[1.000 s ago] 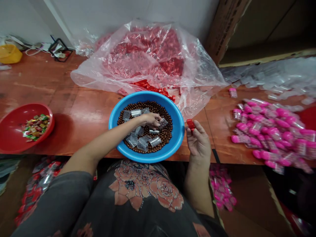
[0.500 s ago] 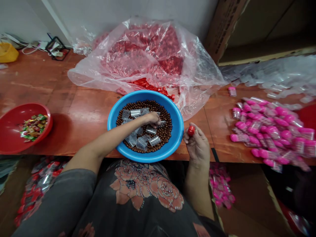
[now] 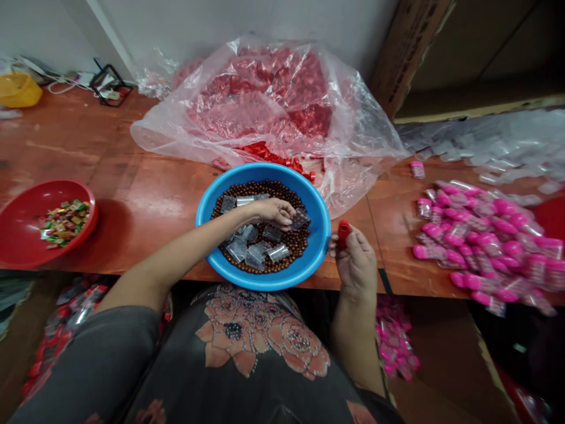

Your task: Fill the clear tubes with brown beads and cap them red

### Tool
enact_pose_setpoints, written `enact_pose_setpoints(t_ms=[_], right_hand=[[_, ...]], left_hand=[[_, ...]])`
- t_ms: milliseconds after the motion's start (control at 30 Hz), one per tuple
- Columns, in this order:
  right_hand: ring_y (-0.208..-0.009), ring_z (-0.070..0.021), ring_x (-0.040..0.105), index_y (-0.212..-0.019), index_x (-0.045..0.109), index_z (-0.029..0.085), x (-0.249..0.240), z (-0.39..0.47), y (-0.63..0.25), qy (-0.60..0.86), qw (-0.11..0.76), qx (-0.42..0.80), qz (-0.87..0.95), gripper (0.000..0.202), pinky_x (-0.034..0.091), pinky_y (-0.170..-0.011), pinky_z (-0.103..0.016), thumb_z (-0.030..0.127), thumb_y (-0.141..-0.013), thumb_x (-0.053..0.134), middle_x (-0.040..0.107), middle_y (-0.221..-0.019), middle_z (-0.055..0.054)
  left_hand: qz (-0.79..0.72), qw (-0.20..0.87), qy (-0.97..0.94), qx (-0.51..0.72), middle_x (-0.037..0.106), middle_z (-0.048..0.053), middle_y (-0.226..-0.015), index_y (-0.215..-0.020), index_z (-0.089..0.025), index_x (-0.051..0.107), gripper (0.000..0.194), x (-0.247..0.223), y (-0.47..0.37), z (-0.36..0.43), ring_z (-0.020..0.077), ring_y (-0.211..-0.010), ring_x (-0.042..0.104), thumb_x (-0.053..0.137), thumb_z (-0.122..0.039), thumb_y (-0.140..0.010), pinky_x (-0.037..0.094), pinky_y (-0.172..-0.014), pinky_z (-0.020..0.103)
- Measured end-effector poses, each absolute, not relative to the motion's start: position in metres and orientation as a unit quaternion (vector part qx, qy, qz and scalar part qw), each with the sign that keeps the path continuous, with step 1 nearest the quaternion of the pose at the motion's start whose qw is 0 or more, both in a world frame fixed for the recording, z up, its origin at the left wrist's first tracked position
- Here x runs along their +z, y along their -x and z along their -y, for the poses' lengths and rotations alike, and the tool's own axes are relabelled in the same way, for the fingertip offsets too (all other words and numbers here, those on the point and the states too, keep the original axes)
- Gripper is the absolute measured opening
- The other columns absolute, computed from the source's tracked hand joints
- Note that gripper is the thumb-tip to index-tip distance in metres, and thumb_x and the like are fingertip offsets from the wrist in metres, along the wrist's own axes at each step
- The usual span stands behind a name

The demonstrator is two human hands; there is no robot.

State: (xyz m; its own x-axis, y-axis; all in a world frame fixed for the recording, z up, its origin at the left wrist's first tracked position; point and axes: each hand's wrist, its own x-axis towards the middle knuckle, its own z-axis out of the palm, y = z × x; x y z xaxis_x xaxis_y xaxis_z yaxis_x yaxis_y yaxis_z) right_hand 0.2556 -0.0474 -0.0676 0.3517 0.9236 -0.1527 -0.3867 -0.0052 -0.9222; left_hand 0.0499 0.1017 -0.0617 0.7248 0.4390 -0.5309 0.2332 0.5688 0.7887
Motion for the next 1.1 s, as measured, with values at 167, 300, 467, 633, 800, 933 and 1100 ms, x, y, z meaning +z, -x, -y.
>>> enact_pose_setpoints(t_ms=[167, 300, 467, 633, 800, 933, 1100], right_hand=[[-0.061, -0.0097, 0.061, -0.092, 0.071, 0.026, -0.054, 0.033, -0.239, 0.503, 0.633, 0.488, 0.329, 0.023, 0.048, -0.053, -0.02, 0.04, -0.075, 0.079, 0.07, -0.076, 0.002], [-0.065, -0.0099, 0.058, -0.086, 0.071, 0.024, -0.044, 0.023, -0.22, 0.5, 0.599, 0.477, 0.405, 0.015, 0.049, -0.062, -0.023, 0.037, -0.08, 0.075, 0.066, -0.073, 0.002], [-0.063, -0.0103, 0.055, -0.11, 0.066, 0.031, -0.034, 0.016, -0.199, 0.475, 0.575, 0.523, 0.413, 0.028, 0.046, -0.056, -0.022, 0.043, -0.084, 0.069, 0.062, -0.074, 0.004], [-0.055, -0.0085, 0.045, -0.111, 0.065, 0.028, -0.03, 0.017, -0.191, 0.479, 0.478, 0.594, 0.435, 0.038, 0.036, -0.045, -0.021, 0.053, -0.082, 0.068, 0.058, -0.077, 0.003], [-0.08, -0.0152, 0.058, -0.103, 0.071, 0.024, -0.029, 0.019, -0.187, 0.521, 0.449, 0.47, 0.554, 0.028, 0.048, -0.063, -0.027, 0.046, -0.086, 0.065, 0.065, -0.097, -0.004], [-0.085, -0.0177, 0.061, -0.125, 0.065, 0.029, -0.027, 0.02, -0.188, 0.512, 0.46, 0.459, 0.562, 0.039, 0.051, -0.073, -0.033, 0.042, -0.088, 0.064, 0.067, -0.098, -0.003], [-0.057, -0.0119, 0.049, -0.135, 0.055, 0.03, -0.026, 0.024, -0.189, 0.454, 0.47, 0.547, 0.523, 0.045, 0.039, -0.052, -0.026, 0.042, -0.092, 0.06, 0.055, -0.064, 0.004]], left_hand=[[-0.336, 0.798, -0.482, 0.133, 0.067, 0.002, -0.087, -0.096, -0.015, 0.064, 0.027, -0.022, -0.023, -0.075, 0.0116, -0.078, 0.065, 0.067, 0.001, -0.074, 0.055, -0.083, 0.034], [-0.349, 0.77, -0.497, 0.194, 0.07, 0.007, -0.11, -0.113, -0.018, 0.067, 0.038, -0.008, -0.004, -0.044, 0.0143, -0.095, 0.065, 0.066, -0.006, -0.077, 0.052, -0.089, 0.032], [-0.389, 0.713, -0.535, 0.233, 0.068, 0.01, -0.122, -0.12, -0.016, 0.066, 0.041, -0.015, 0.015, -0.021, 0.0184, -0.104, 0.064, 0.069, -0.018, -0.079, 0.05, -0.095, 0.035], [-0.381, 0.692, -0.548, 0.275, 0.067, 0.012, -0.123, -0.119, -0.014, 0.066, 0.045, -0.025, 0.022, -0.01, 0.0216, -0.106, 0.064, 0.072, -0.033, -0.078, 0.049, -0.095, 0.038], [-0.38, 0.686, -0.543, 0.301, 0.069, 0.011, -0.116, -0.114, -0.014, 0.067, 0.041, -0.028, 0.023, -0.004, 0.022, -0.104, 0.064, 0.072, -0.036, -0.078, 0.05, -0.094, 0.039], [-0.377, 0.67, -0.553, 0.322, 0.069, 0.01, -0.117, -0.111, -0.016, 0.069, 0.036, -0.03, 0.025, -0.001, 0.022, -0.108, 0.064, 0.072, -0.034, -0.079, 0.048, -0.098, 0.039], [-0.381, 0.668, -0.549, 0.326, 0.069, 0.011, -0.119, -0.115, -0.018, 0.068, 0.038, -0.032, 0.028, 0.001, 0.0221, -0.105, 0.065, 0.07, -0.038, -0.082, 0.052, -0.09, 0.038]])
